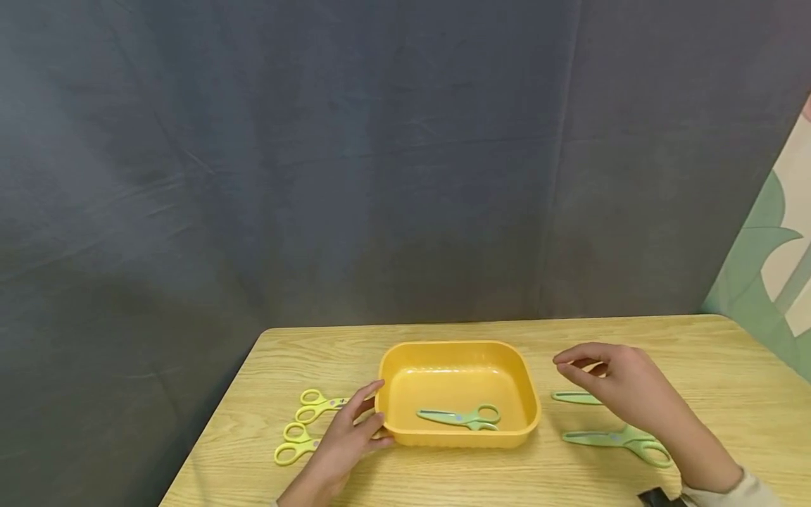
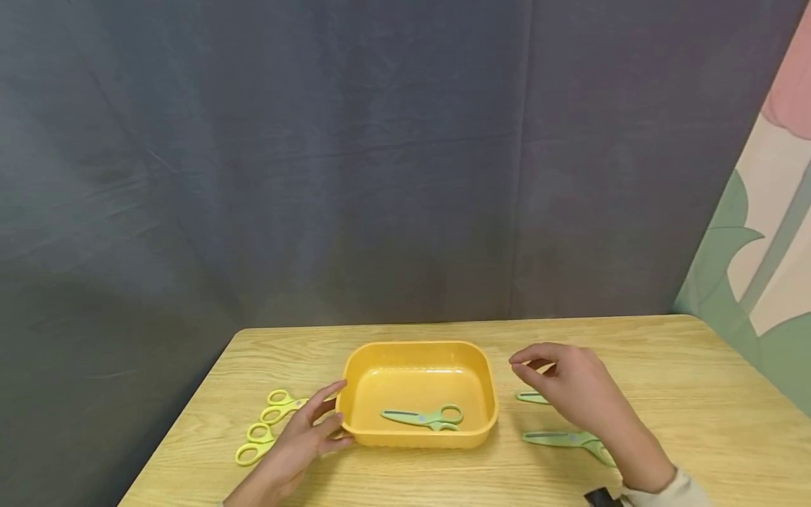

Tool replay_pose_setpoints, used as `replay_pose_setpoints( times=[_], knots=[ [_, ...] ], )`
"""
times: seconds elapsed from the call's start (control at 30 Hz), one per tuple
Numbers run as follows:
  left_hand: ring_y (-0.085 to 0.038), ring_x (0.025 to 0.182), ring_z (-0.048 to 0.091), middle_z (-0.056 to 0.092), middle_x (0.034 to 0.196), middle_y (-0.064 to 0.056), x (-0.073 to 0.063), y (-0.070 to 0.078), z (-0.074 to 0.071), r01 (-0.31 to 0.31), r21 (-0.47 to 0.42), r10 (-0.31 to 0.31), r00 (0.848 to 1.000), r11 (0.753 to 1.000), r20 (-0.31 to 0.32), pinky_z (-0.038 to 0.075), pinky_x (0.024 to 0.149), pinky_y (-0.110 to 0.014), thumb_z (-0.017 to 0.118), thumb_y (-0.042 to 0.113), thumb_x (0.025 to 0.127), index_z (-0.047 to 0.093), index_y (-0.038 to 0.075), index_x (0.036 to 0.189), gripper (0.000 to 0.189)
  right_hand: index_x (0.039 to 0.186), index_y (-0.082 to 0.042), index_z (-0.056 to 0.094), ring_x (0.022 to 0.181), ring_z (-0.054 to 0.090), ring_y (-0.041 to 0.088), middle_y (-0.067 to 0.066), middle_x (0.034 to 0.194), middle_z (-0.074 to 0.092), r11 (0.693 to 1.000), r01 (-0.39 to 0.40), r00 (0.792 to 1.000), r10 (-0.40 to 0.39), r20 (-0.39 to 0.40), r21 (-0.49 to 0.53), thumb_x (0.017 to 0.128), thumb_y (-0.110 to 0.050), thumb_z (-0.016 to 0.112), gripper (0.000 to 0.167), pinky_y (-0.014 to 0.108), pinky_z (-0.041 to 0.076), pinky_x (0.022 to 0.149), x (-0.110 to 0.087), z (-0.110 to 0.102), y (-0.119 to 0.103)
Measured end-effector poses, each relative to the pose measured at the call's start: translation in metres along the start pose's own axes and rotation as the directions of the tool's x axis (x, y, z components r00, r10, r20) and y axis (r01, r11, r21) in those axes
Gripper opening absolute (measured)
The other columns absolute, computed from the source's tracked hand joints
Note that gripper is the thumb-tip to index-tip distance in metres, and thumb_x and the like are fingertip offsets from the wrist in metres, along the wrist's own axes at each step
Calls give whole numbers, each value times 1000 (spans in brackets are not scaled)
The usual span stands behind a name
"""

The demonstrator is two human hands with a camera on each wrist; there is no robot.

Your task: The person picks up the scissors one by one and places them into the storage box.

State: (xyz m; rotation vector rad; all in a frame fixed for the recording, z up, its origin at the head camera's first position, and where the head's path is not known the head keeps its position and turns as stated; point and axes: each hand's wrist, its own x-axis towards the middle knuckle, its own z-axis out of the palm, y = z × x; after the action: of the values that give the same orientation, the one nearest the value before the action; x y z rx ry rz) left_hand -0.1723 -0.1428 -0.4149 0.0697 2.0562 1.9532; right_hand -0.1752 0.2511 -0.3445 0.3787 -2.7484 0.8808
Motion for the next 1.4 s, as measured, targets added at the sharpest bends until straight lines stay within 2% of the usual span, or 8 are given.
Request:
replay_pose_setpoints(
  times=[0.2, 0.37, 0.53, 0.7, 0.9, 1.03, 1.3, 1.4],
  knots=[
    [-22, 107, 66, 29, 153, -31, 1, -1, 1, 0, 2, 0, 1000, 1000, -6, 61, 90, -34, 53, 11, 102, 33, 13, 155, 56, 99, -28, 76, 80, 65, -3, -3, 102, 76, 1000, -14, 999, 15, 43, -17, 92, -32, 72, 9, 19, 56, 65, 0, -5, 13],
    [-22, 110, 65, 20, 157, -35, 1, -2, 0, 0, 11, 0, 1000, 1000, -9, 61, 89, -34, 54, 13, 102, 32, 14, 155, 57, 99, -26, 75, 81, 62, -6, -8, 98, 75, 999, -17, 983, 25, 182, -47, 90, -33, 73, 11, 19, 55, 65, -2, -15, 34],
    [-21, 109, 65, 21, 157, -34, 1, -2, -1, 1, 16, -1, 1000, 1000, -15, 61, 89, -34, 54, 12, 102, 32, 14, 156, 58, 100, -25, 74, 81, 60, -8, -11, 98, 72, 995, 9, 961, 19, 275, -101, 87, -37, 75, 17, 19, 54, 65, -2, -25, 55],
    [-20, 106, 66, 24, 156, -33, 1, -3, 0, -2, 14, 2, 1000, 1000, -17, 61, 89, -34, 54, 12, 102, 32, 14, 155, 58, 97, -22, 74, 78, 57, -10, -15, 91, 71, 989, 65, 958, -26, 285, -130, 84, -34, 78, 18, 19, 52, 63, -4, -27, 71],
    [-21, 105, 66, 27, 154, -33, 1, -2, 0, -6, 7, 6, 1000, 1000, -11, 61, 89, -35, 53, 10, 102, 32, 13, 155, 57, 93, -26, 73, 75, 57, -11, -18, 89, 69, 984, 55, 969, -11, 249, -168, 83, -32, 79, 14, 19, 51, 61, -12, -19, 82],
    [-21, 106, 66, 27, 154, -33, 1, -3, -1, -2, 11, 2, 1000, 1000, -8, 61, 89, -36, 54, 11, 102, 31, 12, 155, 58, 86, -27, 70, 70, 52, -12, -22, 78, 65, 981, 90, 966, -44, 255, -172, 83, -26, 79, 9, 19, 46, 57, -21, -20, 93],
    [-22, 107, 66, 30, 153, -32, 1, -3, 0, -4, 4, 4, 1000, 1000, -4, 62, 89, -36, 53, 11, 102, 31, 11, 155, 58, 80, -27, 65, 65, 41, -8, -21, 71, 55, 987, 111, 911, -53, 409, -120, 86, -23, 76, 14, 19, 35, 53, -29, -27, 109],
    [-22, 108, 66, 30, 153, -32, 2, -3, 0, -4, 5, 4, 1000, 1000, -8, 62, 89, -36, 54, 11, 102, 31, 11, 155, 58, 80, -27, 64, 65, 41, -7, -20, 72, 54, 986, 117, 902, -57, 429, -116, 87, -24, 76, 15, 19, 33, 53, -31, -29, 113]
  ],
)
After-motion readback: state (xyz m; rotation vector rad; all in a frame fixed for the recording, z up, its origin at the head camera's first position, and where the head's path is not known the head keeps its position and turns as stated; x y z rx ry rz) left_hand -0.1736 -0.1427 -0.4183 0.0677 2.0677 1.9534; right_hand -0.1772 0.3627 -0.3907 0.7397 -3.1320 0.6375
